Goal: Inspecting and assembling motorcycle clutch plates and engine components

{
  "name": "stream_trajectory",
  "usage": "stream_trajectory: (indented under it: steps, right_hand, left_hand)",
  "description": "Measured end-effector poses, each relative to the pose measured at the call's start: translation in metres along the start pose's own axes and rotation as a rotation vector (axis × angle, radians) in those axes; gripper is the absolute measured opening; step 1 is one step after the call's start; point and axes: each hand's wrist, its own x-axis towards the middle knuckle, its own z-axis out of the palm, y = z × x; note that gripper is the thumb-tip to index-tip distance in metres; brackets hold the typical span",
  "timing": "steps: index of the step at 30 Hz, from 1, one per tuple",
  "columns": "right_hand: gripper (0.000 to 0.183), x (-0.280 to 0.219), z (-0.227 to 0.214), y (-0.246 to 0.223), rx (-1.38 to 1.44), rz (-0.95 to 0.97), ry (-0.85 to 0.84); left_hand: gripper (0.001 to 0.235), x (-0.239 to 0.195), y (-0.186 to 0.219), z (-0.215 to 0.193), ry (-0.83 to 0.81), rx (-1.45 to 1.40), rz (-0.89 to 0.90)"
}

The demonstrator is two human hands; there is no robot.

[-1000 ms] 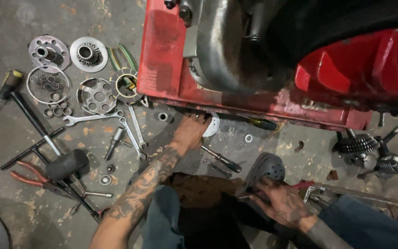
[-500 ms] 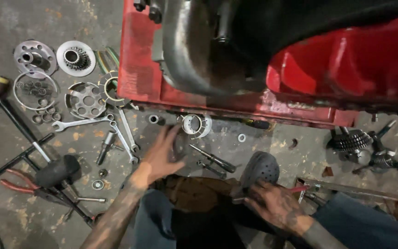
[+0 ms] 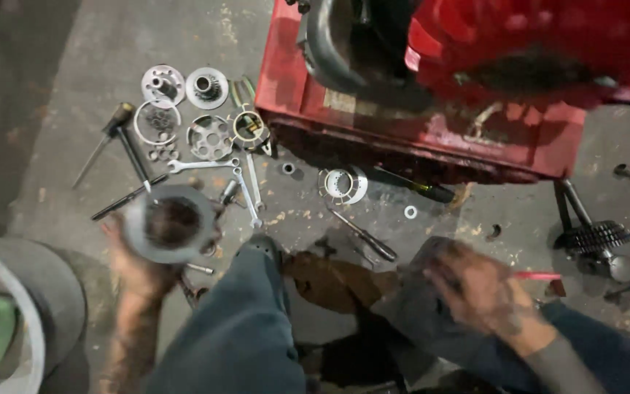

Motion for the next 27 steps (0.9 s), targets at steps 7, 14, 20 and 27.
stream_trajectory:
  steps: [7, 14, 20, 27]
  right_hand:
    - [0.017, -0.066, -0.098, -0.035, 0.003, 0.010, 0.309]
    - [0.019, -0.125, -0.173, -0.094, 0.128, -0.187, 0.627]
    - [0.025, -0.148, -0.182, -0.118, 0.399, -0.279, 0.949]
    - [0.025, -0.161, -0.169, -0.143, 0.826, -0.440, 0.884]
  left_hand:
    - [0.059, 0.054, 0.152, -0.235, 0.018, -1.508, -0.303]
    - [0.089, 0.045, 0.194, -0.299, -0.134, -1.690, 0.013]
    - [0.091, 0.033, 0.324, -0.246, -0.269, -1.739, 0.222]
    - [0.106, 0.025, 0.390, -0.224, -0.390, -1.634, 0.510]
